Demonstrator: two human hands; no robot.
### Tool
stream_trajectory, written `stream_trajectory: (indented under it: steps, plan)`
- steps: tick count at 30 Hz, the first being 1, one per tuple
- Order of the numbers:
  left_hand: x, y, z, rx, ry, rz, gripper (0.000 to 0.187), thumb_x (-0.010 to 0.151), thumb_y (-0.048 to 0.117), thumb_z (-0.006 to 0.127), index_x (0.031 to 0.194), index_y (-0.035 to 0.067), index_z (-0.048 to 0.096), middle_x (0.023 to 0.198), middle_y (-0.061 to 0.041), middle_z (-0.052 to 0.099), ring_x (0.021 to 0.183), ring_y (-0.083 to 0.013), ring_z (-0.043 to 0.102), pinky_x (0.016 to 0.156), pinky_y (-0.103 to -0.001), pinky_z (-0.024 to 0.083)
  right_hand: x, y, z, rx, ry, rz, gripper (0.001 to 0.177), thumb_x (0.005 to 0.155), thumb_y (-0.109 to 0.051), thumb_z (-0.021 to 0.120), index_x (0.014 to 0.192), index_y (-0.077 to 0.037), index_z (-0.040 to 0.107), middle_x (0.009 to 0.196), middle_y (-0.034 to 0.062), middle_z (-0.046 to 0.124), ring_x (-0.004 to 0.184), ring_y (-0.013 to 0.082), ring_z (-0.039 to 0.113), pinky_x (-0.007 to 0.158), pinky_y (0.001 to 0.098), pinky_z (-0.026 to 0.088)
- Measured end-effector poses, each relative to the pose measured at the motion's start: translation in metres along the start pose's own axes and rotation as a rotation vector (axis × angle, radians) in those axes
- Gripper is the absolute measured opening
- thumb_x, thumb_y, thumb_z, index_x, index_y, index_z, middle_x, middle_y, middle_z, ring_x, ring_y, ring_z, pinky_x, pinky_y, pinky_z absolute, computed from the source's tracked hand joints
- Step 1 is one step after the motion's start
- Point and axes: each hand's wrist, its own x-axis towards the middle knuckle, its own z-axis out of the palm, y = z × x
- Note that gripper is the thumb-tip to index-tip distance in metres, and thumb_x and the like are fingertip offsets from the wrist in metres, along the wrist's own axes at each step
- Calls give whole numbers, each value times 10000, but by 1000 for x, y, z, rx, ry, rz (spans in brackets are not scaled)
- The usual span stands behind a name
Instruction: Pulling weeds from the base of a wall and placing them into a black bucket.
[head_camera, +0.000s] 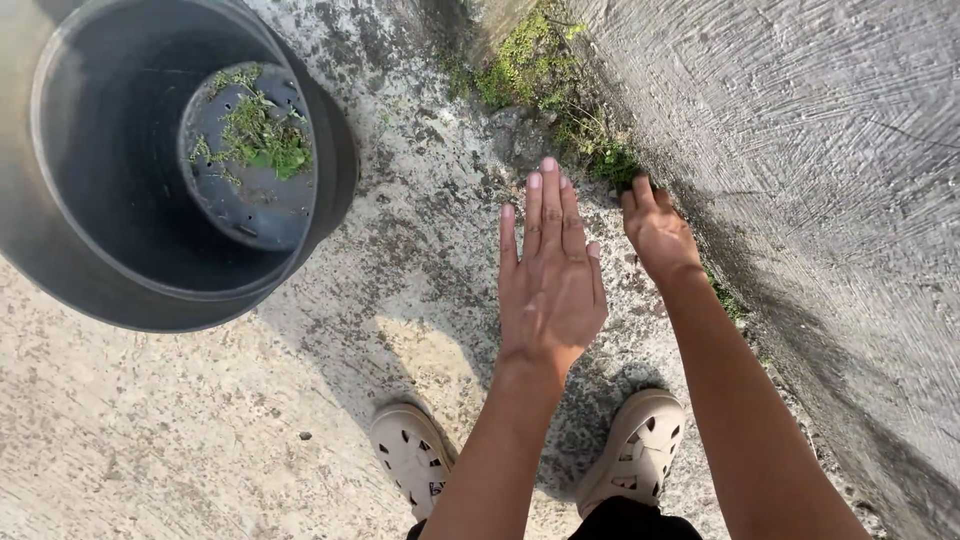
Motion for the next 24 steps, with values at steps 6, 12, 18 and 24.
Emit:
stream_trajectory:
  steps: [6,12,18,24]
  plan:
    - [-1,-1,7,-54,97,-4,669,1048,263,300,1620,-36,123,1715,-168,16,1590,-279,32,1291,-465,28,7,14,24,-220,140,-177,636,748,40,737,1341,-33,521,1286,114,542,1148,191,588,1022,212,540]
    - [3,4,-4,-44,84,-26,656,1042,269,311,1601,-30,141,1712,-174,46,1591,-295,48,1290,-467,32,4,24,75,-382,8,-129,544,940,35,567,1450,-36,394,1336,169,535,1228,241,582,1047,279,542]
    - [5,3,-4,-74,77,-30,678,1039,293,317,1611,-23,134,1717,-152,46,1599,-267,55,1302,-459,29,-17,13,23,-199,261,-103,819,863,70,592,1568,-68,200,1584,208,342,1380,333,469,974,319,570]
    - [13,-1,-1,-41,62,-15,667,1051,300,287,1608,-26,118,1717,-149,23,1593,-256,38,1292,-455,17,-6,18,26,-214,91,-209,479,898,89,642,1358,21,529,1394,138,516,1235,208,596,945,211,599]
